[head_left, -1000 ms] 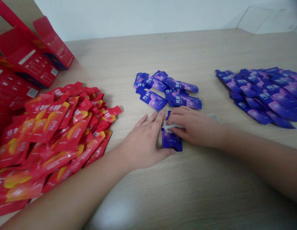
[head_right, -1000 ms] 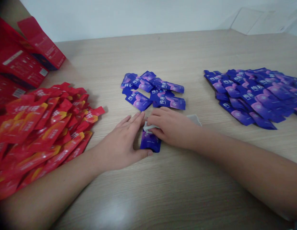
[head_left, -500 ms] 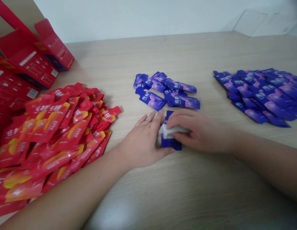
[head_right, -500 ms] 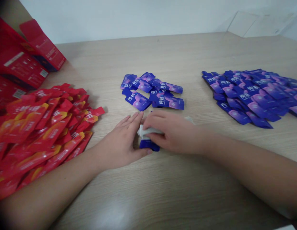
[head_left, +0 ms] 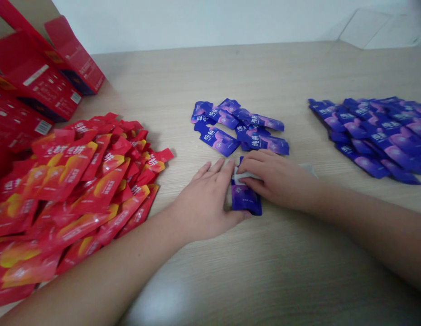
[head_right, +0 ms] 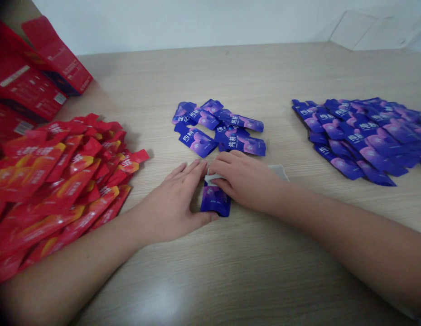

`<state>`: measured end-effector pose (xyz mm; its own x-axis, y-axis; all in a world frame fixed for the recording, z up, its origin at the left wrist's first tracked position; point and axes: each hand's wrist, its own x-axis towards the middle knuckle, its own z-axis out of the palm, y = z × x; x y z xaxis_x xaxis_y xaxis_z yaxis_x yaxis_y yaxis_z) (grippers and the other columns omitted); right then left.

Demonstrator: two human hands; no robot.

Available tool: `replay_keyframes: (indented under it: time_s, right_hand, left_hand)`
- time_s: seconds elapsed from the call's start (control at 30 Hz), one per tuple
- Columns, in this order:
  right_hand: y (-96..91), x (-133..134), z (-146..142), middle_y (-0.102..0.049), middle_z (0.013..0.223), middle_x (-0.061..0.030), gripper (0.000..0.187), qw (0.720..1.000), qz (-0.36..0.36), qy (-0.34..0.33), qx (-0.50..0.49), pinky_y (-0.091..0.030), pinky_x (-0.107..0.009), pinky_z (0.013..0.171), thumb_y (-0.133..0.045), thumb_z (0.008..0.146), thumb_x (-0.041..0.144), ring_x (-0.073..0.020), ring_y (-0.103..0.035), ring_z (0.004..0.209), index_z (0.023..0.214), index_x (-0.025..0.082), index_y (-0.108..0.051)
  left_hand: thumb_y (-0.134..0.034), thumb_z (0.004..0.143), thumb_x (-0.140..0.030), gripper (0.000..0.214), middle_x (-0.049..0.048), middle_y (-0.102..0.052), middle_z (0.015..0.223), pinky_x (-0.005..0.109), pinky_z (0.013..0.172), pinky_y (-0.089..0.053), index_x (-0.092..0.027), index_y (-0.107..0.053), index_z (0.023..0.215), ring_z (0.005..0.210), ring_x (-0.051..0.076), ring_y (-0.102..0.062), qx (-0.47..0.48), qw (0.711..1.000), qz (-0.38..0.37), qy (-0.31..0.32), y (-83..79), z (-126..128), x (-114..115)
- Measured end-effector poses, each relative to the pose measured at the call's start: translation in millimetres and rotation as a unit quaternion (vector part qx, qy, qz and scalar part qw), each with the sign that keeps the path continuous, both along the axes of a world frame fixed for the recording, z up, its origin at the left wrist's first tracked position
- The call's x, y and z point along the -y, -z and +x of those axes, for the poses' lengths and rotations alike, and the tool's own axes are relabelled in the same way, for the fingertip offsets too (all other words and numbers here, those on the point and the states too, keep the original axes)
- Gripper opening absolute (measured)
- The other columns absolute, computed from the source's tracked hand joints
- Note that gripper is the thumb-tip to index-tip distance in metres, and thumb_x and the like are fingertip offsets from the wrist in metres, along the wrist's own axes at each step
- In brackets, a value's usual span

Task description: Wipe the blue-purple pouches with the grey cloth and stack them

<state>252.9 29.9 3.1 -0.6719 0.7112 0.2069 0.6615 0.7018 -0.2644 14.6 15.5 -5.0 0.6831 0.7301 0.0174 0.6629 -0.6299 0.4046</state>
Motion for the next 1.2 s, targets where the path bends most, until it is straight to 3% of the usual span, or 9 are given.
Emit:
replay_keyframes:
  time_s: [0.2, 0.37, 0.43, 0.57, 0.63, 0.7, 0.87, 1.0, 1.2]
  right_hand:
    - [7.9, -7.5, 7.8, -0.071, 0.116, -0.0138, 0.022, 0.998, 0.026, 0.054, 0.030, -0.056, -0.049, 0.099, -0.052, 0.111, 0.029, -0.0323, -0.068, 0.111, 0.115, 0.020, -0.071]
    - [3.6, -4.0, 13.5, -0.072, 0.119, -0.0120, 0.017, 0.995, 0.038, 0.079, -0.043, -0.056, -0.047, 0.102, -0.057, 0.109, 0.029, -0.0311, -0.069, 0.115, 0.117, 0.023, -0.069]
    - [-6.4, 5.4, 12.2, -0.073, 0.119, -0.0104, 0.015, 0.996, 0.006, 0.044, -0.078, -0.057, -0.045, 0.100, -0.062, 0.105, 0.027, -0.0295, -0.070, 0.114, 0.119, 0.024, -0.069]
    - [-22.6, 26.0, 3.4, -0.076, 0.117, -0.0059, 0.014, 0.984, -0.145, -0.078, -0.070, -0.060, -0.040, 0.096, -0.067, 0.100, 0.021, -0.0255, -0.073, 0.107, 0.112, 0.026, -0.071]
    - [-22.9, 29.8, -0.6, -0.077, 0.118, -0.0055, 0.016, 0.980, -0.170, -0.093, -0.051, -0.060, -0.042, 0.098, -0.068, 0.098, 0.020, -0.0263, -0.073, 0.108, 0.111, 0.026, -0.074]
    - [-19.2, 28.3, -2.4, -0.077, 0.120, -0.0073, 0.016, 0.982, -0.162, -0.086, -0.041, -0.059, -0.044, 0.100, -0.068, 0.099, 0.021, -0.0279, -0.073, 0.111, 0.113, 0.025, -0.075]
    - [-8.9, 14.7, 1.7, -0.074, 0.117, -0.0103, 0.013, 0.994, -0.102, -0.040, -0.020, -0.057, -0.045, 0.098, -0.063, 0.106, 0.028, -0.0286, -0.071, 0.107, 0.112, 0.023, -0.073]
    - [-0.6, -0.1, 9.4, -0.071, 0.114, -0.0113, 0.016, 0.999, -0.021, 0.019, 0.028, -0.055, -0.044, 0.093, -0.057, 0.108, 0.029, -0.0296, -0.070, 0.105, 0.114, 0.021, -0.070]
    - [4.2, -15.4, 21.5, -0.071, 0.113, -0.0136, 0.021, 0.993, 0.054, 0.098, 0.046, -0.056, -0.044, 0.088, -0.053, 0.110, 0.032, -0.0313, -0.069, 0.103, 0.116, 0.021, -0.069]
  left_hand:
    - [-0.072, 0.093, -0.065, 0.111, 0.0269, -0.029, 0.179, 0.057, 0.137, -0.025, -0.005, -0.022, 0.171, 0.167, 0.040, -0.031, -0.010, 1.000, 0.004, 0.004, 1.0, 0.5, -1.0]
    - [-0.072, 0.092, -0.067, 0.112, 0.0269, -0.028, 0.179, 0.060, 0.136, -0.025, -0.008, -0.021, 0.172, 0.167, 0.041, -0.030, 0.000, 1.000, 0.002, 0.008, 0.9, 0.3, -1.7]
    - [-0.072, 0.093, -0.066, 0.109, 0.0269, -0.030, 0.178, 0.061, 0.136, -0.025, -0.008, -0.022, 0.171, 0.166, 0.041, -0.032, 0.003, 1.000, 0.003, 0.008, 0.7, -0.3, -1.7]
    - [-0.075, 0.087, -0.054, 0.103, 0.0248, -0.036, 0.176, 0.063, 0.135, -0.026, -0.013, -0.028, 0.169, 0.165, 0.041, -0.034, 0.009, 1.000, -0.002, 0.015, 1.0, -2.0, -1.6]
    - [-0.076, 0.084, -0.044, 0.104, 0.0242, -0.038, 0.175, 0.063, 0.136, -0.024, -0.013, -0.026, 0.169, 0.165, 0.039, -0.036, 0.006, 1.000, -0.004, 0.021, 1.3, -2.5, -1.4]
    - [-0.074, 0.086, -0.043, 0.101, 0.0229, -0.040, 0.175, 0.062, 0.136, -0.022, -0.013, -0.025, 0.169, 0.164, 0.037, -0.039, 0.005, 1.000, -0.005, 0.022, 1.1, -2.5, -1.0]
    - [-0.071, 0.095, -0.061, 0.100, 0.0243, -0.037, 0.176, 0.061, 0.137, -0.023, -0.011, -0.026, 0.169, 0.165, 0.037, -0.037, 0.001, 1.000, -0.006, 0.015, -0.9, -0.8, 1.0]
    - [-0.074, 0.095, -0.059, 0.102, 0.0258, -0.036, 0.176, 0.058, 0.138, -0.022, -0.007, -0.026, 0.169, 0.164, 0.036, -0.038, -0.009, 1.000, -0.004, 0.012, -2.3, 0.2, 1.4]
    - [-0.074, 0.094, -0.059, 0.096, 0.0243, -0.036, 0.176, 0.060, 0.137, -0.022, -0.012, -0.032, 0.167, 0.165, 0.037, -0.037, 0.002, 1.000, 0.000, 0.012, -0.9, 0.6, 0.2]
